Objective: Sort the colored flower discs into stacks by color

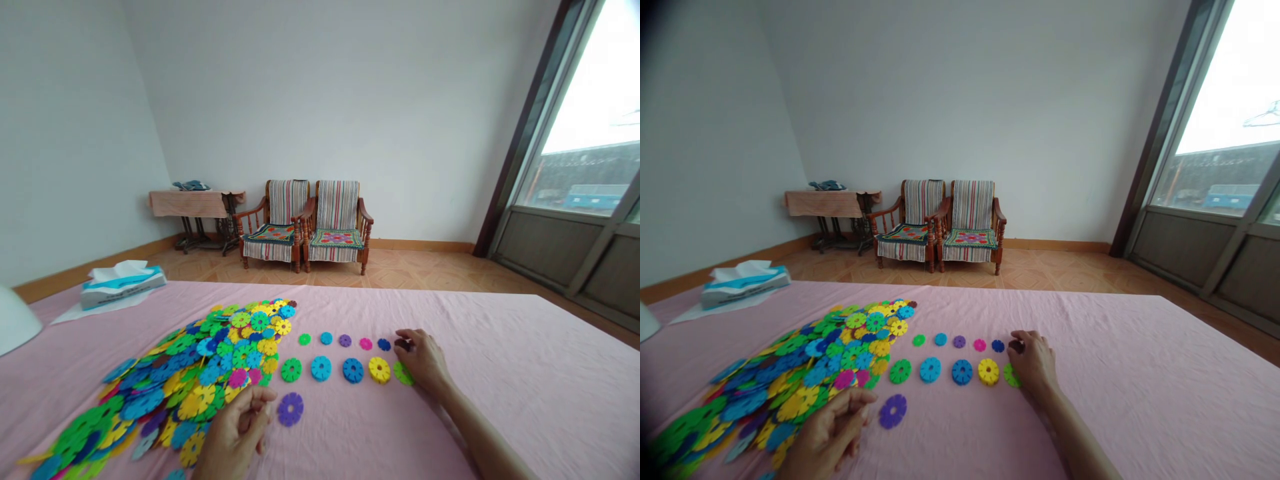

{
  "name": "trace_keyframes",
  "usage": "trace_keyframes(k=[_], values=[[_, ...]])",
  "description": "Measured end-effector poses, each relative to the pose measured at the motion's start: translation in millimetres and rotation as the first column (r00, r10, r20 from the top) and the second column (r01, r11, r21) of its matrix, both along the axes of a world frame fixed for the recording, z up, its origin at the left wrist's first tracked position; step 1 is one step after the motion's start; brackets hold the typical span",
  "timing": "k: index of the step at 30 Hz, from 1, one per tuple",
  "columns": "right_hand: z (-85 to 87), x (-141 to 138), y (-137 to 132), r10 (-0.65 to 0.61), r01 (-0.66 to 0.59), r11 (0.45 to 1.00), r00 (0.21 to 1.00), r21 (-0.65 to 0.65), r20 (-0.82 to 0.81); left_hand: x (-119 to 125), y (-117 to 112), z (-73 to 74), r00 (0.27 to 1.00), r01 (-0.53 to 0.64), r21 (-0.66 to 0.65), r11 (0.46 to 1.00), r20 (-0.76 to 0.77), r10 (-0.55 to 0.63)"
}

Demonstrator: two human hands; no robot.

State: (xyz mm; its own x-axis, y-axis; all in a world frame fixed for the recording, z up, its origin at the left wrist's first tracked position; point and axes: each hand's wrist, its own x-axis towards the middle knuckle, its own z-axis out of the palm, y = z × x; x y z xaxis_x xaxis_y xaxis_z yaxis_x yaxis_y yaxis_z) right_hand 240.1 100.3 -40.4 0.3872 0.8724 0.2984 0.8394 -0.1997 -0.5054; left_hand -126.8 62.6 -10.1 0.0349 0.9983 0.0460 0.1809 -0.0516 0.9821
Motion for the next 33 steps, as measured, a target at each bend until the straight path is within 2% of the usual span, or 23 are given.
trace_keyframes(k=[10,22,33], values=[[-5.4,14,3,0.034,-0.029,0.999,0.993,0.044,-0.112,5,-1,10.0,1.0,-0.018,-0.031,0.999,0.0,0.018],[-4.3,8,2,0.038,-0.021,0.995,0.983,0.094,-0.182,5,1,8.0,1.0,0.006,-0.009,1.0,-0.017,-0.007],[-3.5,5,0,0.041,-0.02,0.993,0.983,0.117,-0.179,2,-1,3.7,1.0,0.02,-0.008,1.0,0.001,-0.02]])
